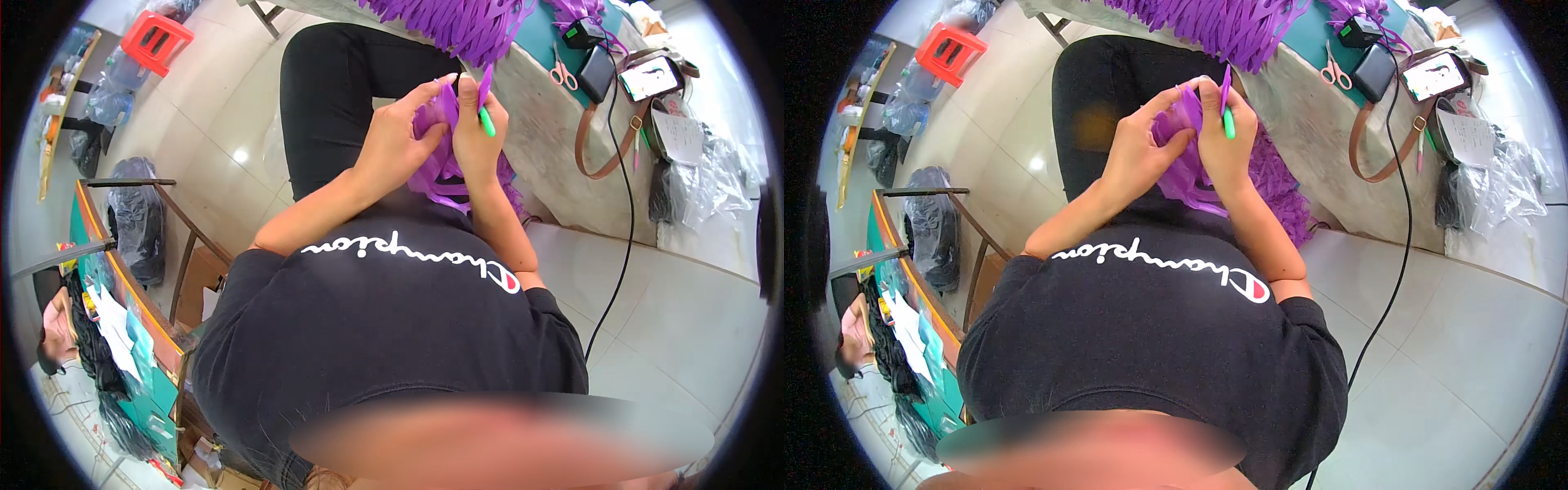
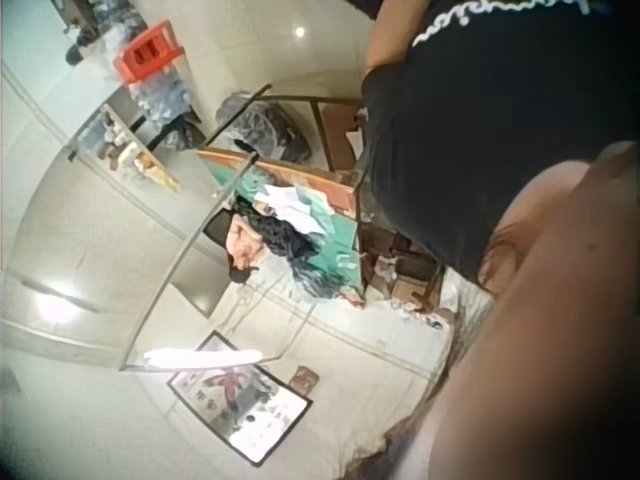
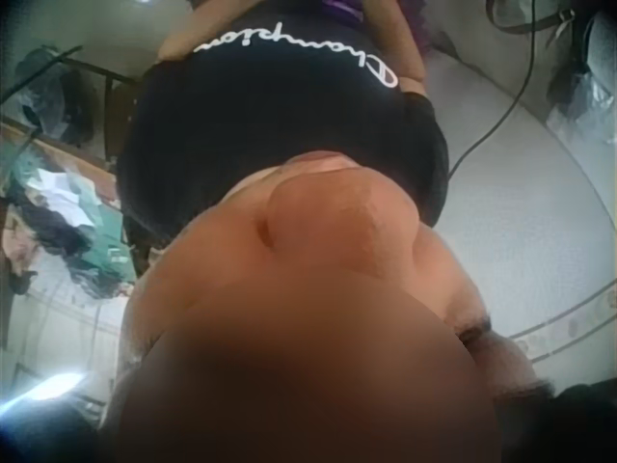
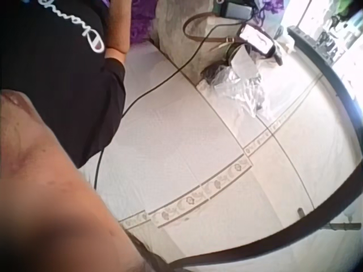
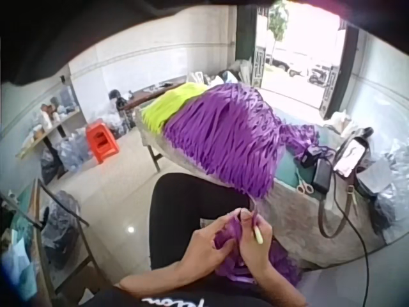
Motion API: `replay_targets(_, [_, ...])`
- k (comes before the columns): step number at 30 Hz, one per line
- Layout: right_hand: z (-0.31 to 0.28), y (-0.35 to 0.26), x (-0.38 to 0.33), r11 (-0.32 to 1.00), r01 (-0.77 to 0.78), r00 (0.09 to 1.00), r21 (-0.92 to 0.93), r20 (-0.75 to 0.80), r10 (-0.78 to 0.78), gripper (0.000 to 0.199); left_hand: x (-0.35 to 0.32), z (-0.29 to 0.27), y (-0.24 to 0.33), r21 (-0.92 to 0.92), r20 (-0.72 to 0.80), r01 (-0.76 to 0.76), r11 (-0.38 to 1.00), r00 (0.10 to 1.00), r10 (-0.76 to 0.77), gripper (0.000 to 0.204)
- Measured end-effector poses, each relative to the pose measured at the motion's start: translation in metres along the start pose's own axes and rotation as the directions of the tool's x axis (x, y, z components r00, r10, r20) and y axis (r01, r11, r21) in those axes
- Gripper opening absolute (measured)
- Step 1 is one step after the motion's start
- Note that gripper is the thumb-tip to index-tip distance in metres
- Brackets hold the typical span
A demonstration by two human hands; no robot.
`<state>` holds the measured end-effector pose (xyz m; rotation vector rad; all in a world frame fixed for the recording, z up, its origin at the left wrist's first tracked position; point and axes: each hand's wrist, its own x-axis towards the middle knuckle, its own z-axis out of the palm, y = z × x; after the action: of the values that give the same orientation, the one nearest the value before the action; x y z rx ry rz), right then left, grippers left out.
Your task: Untangling and inspecting purple fabric fringe strips using a hook tool.
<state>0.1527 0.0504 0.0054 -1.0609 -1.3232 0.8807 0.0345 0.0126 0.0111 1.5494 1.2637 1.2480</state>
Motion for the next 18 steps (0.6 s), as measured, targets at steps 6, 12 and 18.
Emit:
replay_targets(6, [-0.023, 0.011, 0.014, 0.820, -0.500, 0.865, 0.279, 0.121, 0.486, 0.034, 0.008, -0.007, -0.015, 0.391, -0.078, -0.266, 0.881, 0.944, 0.320, 0.069])
replay_targets(12, [-0.114, -0.006, 0.033, 0.471, -0.510, 0.833, 0.720, 0.549, 0.063, 0.024, 0.024, -0.034, -0.029, -0.101, -0.070, 0.029, 0.994, 0.997, -0.036, 0.067])
replay_targets(18, [-0.198, -0.044, 0.063, 0.136, -0.526, 0.843, 0.840, 0.536, -0.048, 0.028, 0.037, -0.096, -0.045, -0.721, 0.018, 0.198, 0.664, 0.964, -0.267, 0.057])
